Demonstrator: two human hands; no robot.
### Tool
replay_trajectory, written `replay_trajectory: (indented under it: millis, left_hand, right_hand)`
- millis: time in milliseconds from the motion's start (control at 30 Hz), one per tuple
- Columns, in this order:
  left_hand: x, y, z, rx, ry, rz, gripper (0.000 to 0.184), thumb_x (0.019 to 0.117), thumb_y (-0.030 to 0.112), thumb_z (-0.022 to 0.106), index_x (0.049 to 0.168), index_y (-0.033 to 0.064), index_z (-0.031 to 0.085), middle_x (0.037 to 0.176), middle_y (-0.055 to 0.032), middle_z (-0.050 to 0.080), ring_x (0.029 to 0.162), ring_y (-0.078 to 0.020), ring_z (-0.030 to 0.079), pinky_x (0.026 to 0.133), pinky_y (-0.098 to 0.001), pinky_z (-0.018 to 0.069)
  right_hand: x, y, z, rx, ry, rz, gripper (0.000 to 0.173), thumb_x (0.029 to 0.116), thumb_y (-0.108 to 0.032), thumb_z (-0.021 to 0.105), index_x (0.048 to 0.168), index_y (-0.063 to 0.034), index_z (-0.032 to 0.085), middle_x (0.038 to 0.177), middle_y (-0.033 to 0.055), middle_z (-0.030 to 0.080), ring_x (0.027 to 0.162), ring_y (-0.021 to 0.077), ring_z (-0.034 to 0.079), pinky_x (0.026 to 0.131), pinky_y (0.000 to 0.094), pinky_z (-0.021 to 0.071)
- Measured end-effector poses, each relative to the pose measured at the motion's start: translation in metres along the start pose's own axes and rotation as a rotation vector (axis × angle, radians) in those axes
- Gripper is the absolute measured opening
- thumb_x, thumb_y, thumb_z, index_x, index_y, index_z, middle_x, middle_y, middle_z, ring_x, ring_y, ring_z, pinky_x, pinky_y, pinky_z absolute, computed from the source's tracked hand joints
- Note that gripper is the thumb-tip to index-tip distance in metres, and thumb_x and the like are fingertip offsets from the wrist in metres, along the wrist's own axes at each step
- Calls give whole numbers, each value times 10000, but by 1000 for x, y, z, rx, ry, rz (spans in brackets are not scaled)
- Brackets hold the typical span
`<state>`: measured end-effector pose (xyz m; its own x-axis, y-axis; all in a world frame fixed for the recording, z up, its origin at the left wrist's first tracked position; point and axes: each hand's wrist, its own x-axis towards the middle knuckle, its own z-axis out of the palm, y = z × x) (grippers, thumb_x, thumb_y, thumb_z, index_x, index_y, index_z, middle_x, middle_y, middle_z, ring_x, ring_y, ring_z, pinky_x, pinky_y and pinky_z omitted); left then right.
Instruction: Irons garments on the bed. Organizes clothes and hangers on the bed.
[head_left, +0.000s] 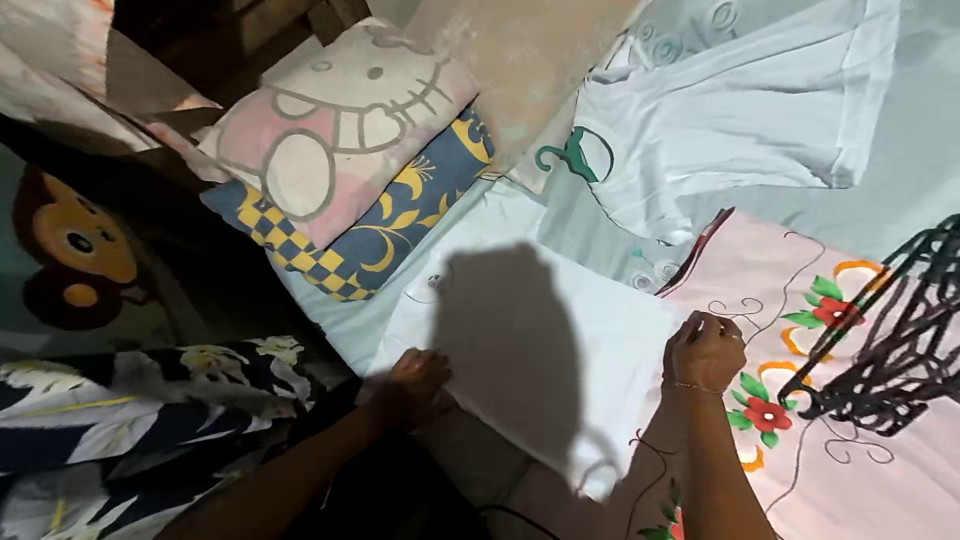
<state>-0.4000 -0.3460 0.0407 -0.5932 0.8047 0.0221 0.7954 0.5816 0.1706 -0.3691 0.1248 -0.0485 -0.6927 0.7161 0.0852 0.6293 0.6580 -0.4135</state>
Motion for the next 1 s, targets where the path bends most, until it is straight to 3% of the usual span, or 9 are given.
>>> replay_trajectory:
  millis: [100, 200, 300, 400, 500, 600, 700, 867, 1000]
  left_hand:
    - [81, 10, -27, -235, 18, -207, 309, 993, 202, 628, 1144, -44, 737, 1177, -238, 721, 1130, -408, 689, 1013, -547, 522]
    - [186, 11, -21, -460, 155, -343, 244, 1025, 65, 554, 1129, -89, 712, 1085, -233, 735, 1021, -324, 730, 947, -439, 574]
    - [301, 2, 10, -852, 220, -494, 345, 1056, 97, 524, 1313, -120, 601, 1237, -272, 682, 1117, -325, 694, 999, -446, 547]
    - [398, -6, 44, -1226, 254, -717, 605, 1045, 227, 597, 1532, -51, 371, 1476, -271, 520, 1342, -350, 556, 1085, -482, 499]
    - [460, -8, 58, -1395, 340, -929, 678, 1047, 290, 606, 1551, -54, 311, 1516, -294, 443, 1387, -383, 488, 1103, -516, 473]
    - [489, -12, 63, -1314, 330, -1057, 480, 1070, 317, 550, 1386, -44, 530, 1371, -246, 573, 1230, -328, 598, 997, -485, 523]
    - [497, -7, 48, -1199, 392, -998, 339, 1082, 219, 509, 1285, -39, 594, 1199, -217, 602, 1013, -284, 595, 867, -442, 513]
    - [466, 12, -25, -904, 532, -839, 365, 1102, 125, 381, 1327, -99, 561, 1304, -272, 623, 1240, -326, 606, 1050, -449, 475]
    - [428, 25, -66, -764, 682, -687, 216, 1045, 59, 487, 1088, -65, 659, 1052, -191, 674, 1045, -249, 649, 948, -395, 516]
  right_hand:
    - [-6, 28, 14, -51, -60, -44, 462, 1084, -260, 431, 1457, -15, 550, 1513, 303, 477, 1428, 511, 414, 1118, 699, 300]
    - [-4, 31, 19, -57, -83, -48, 486, 1089, -272, 403, 1481, -10, 517, 1533, 303, 452, 1448, 505, 387, 1131, 701, 280]
    - [-3, 34, 23, -55, -70, -51, 485, 1088, -266, 411, 1479, 0, 515, 1528, 309, 453, 1449, 508, 383, 1132, 702, 275]
    - [-3, 34, 26, -35, -45, -56, 479, 1084, -264, 422, 1468, 2, 528, 1524, 315, 453, 1445, 519, 382, 1136, 711, 261]
    - [-4, 35, 29, -27, -23, -67, 485, 1080, -268, 426, 1458, 17, 535, 1514, 327, 458, 1434, 529, 393, 1132, 716, 264]
    - [-5, 38, 31, -35, -12, -69, 485, 1080, -265, 425, 1461, 15, 533, 1511, 319, 466, 1425, 530, 405, 1125, 720, 273]
    - [-4, 37, 34, -35, 9, -76, 475, 1076, -258, 433, 1450, 13, 546, 1497, 322, 481, 1419, 526, 417, 1116, 722, 284]
    - [-5, 37, 33, -27, -40, -53, 468, 1086, -233, 414, 1472, 12, 515, 1533, 327, 430, 1456, 524, 359, 1149, 716, 227]
    - [-4, 38, 33, -20, -83, -39, 473, 1091, -232, 411, 1505, -11, 478, 1565, 311, 392, 1491, 488, 315, 1168, 702, 197]
